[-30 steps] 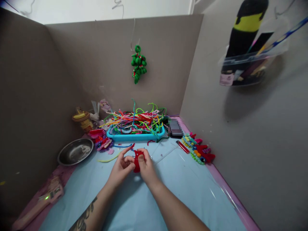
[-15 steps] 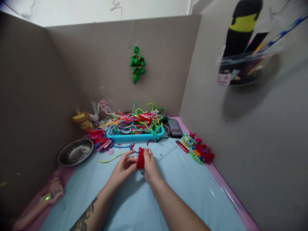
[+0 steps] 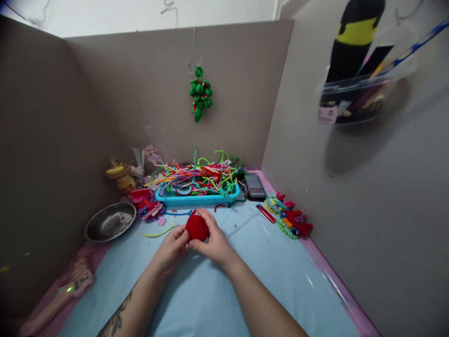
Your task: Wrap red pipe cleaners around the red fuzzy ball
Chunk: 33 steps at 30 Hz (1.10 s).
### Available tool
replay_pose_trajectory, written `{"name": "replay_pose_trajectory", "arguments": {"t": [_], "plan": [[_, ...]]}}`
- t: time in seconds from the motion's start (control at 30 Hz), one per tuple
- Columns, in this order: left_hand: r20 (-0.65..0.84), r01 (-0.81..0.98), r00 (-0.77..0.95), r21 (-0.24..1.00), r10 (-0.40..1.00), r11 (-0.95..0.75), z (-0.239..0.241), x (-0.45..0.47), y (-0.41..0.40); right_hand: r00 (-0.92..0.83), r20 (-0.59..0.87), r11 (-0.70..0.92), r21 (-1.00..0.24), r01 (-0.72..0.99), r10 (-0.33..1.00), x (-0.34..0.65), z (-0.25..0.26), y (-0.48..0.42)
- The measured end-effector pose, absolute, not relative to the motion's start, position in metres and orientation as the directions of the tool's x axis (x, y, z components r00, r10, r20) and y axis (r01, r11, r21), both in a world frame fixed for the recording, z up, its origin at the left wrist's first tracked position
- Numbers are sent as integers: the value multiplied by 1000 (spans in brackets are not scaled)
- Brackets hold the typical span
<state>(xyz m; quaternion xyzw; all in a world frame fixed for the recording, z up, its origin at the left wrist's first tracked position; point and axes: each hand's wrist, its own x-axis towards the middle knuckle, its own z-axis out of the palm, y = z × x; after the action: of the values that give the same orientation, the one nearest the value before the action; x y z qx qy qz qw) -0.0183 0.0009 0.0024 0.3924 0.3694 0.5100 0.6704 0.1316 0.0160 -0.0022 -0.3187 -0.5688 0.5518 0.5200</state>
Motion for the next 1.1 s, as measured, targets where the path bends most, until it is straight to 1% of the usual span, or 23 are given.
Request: {"name": "replay_pose_trajectory", "arguments": {"t": [0.07, 0.13, 0.2, 0.3, 0.5, 0.63, 0.7, 0.8, 0.93, 1.1], "plan": [[-108, -449, 243, 868, 964, 211, 5, -18, -1, -297, 261, 216, -961, -174, 919, 132, -1, 16], [-110, -472, 253, 853, 961, 222, 7, -17, -3, -325, 251, 199, -963, -184, 912, 132, 0, 16], [-99, -471, 268, 854, 958, 220, 8, -18, -4, -348, 254, 190, -959, -209, 902, 133, -1, 17], [-87, -467, 268, 860, 960, 208, 8, -19, -4, -368, 293, 231, -951, -204, 882, 134, -4, 19], [-170, -462, 234, 847, 957, 263, 5, -22, -3, -428, 298, 271, -955, -124, 853, 136, -9, 23], [-186, -448, 233, 851, 955, 275, 9, -23, -3, -415, 296, 279, -955, -103, 860, 136, -9, 23], [-183, -422, 219, 868, 959, 262, 11, -23, -4, -420, 287, 272, -957, -97, 861, 136, -8, 22], [-173, -329, 166, 918, 971, 220, 10, -21, -3, -458, 266, 262, -962, -75, 848, 136, -5, 20], [-101, -227, 99, 966, 990, 121, 7, -21, -2, -489, 260, 266, -962, -59, 832, 136, -6, 20], [-49, -165, 109, 984, 993, 67, 2, -25, 0, -499, 288, 286, -955, -83, 817, 136, -9, 21]]}}
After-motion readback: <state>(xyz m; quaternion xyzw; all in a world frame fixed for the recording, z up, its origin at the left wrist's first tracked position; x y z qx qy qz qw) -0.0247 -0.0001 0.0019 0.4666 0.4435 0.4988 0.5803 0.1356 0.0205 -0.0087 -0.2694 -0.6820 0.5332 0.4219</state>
